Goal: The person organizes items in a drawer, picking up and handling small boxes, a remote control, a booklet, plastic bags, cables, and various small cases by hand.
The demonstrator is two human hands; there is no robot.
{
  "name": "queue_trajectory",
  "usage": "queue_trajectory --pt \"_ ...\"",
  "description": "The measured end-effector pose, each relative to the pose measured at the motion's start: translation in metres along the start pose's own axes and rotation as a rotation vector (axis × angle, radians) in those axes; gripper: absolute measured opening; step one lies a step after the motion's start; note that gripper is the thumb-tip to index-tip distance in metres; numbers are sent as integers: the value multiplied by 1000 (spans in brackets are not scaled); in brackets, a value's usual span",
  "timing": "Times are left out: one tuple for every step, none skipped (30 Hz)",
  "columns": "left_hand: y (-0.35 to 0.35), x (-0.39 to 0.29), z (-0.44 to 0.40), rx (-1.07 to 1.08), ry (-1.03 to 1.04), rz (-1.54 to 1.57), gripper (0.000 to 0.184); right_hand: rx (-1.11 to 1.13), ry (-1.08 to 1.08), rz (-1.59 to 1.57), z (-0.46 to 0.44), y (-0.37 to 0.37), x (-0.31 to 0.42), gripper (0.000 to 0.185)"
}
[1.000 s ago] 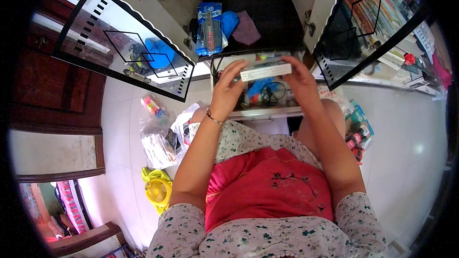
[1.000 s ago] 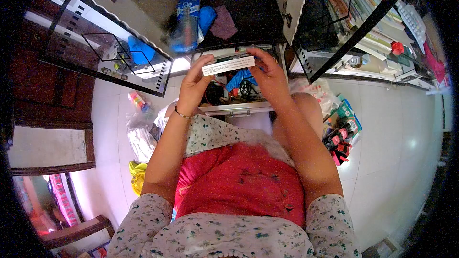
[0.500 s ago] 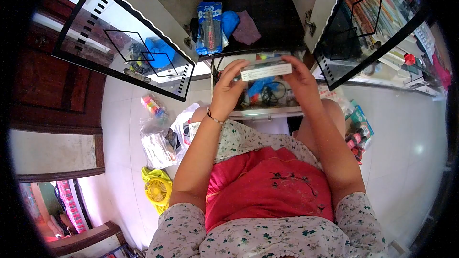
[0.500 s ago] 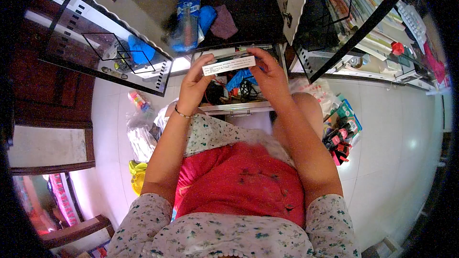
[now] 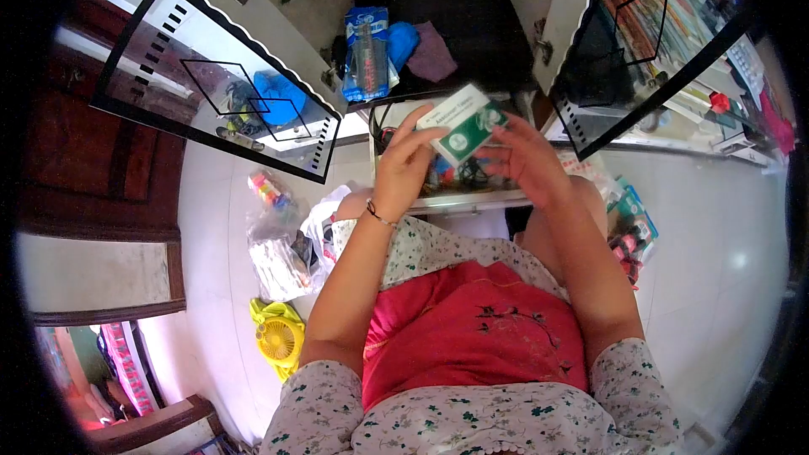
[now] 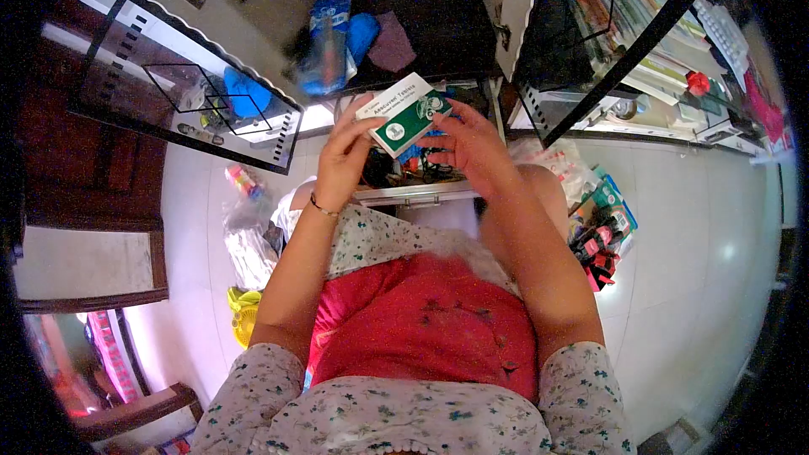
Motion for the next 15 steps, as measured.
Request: queue_trajectory --pt "1 0 0 1 0 1 36 -16 -10 27 -1 -1 -1 46" --pt "-1 5 2 -143 -185 300 36 -16 -9 27 -1 -1 -1 46" --pt "-2 8 3 -288 -371 599 36 -40 -27 21 0 0 0 45" --pt "-4 7 1 -337 -297 589 39 -65 -44 16 0 0 1 45" --pt "-6 6 0 -338 -297 588 39 -64 -44 16 0 -2 2 45" --pt "-11 7 0 -380 -329 635 38 -59 -98 -108 -1 -6 6 45" --pt "-13 7 -1 -422 -361 682 37 -53 -151 -233 -1 -9 9 45" --pt "-13 6 0 -426 -386 671 36 -53 -154 -231 -2 -8 9 45" --pt "-13 8 0 -422 -385 671 36 -81 -103 -81 -1 -6 5 44" --pt "-12 12 1 -388 -407 678 35 -110 -53 69 -1 -5 2 42" --pt "-11 15 2 -355 -428 686 35 -112 -56 69 -1 -4 2 42" --pt "-12 15 1 -350 -424 690 35 -116 -93 37 -1 -2 3 42" --pt "-11 13 3 -362 -488 723 33 -119 -131 5 -1 -2 5 41" --pt "-6 9 1 -351 -554 766 32 -116 -163 84 -1 -1 2 42" --pt "-7 10 4 -347 -558 741 37 -139 -211 179 -3 -4 2 42"
Point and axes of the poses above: each hand's wrist, its own z-axis away from the middle knuckle, its own y-axis out of the palm, x = y × z, the point moved 2 cm from there along -z, towards the middle knuckle, and after that the axes turned 13 degrees about z, right-handed, at the moved point
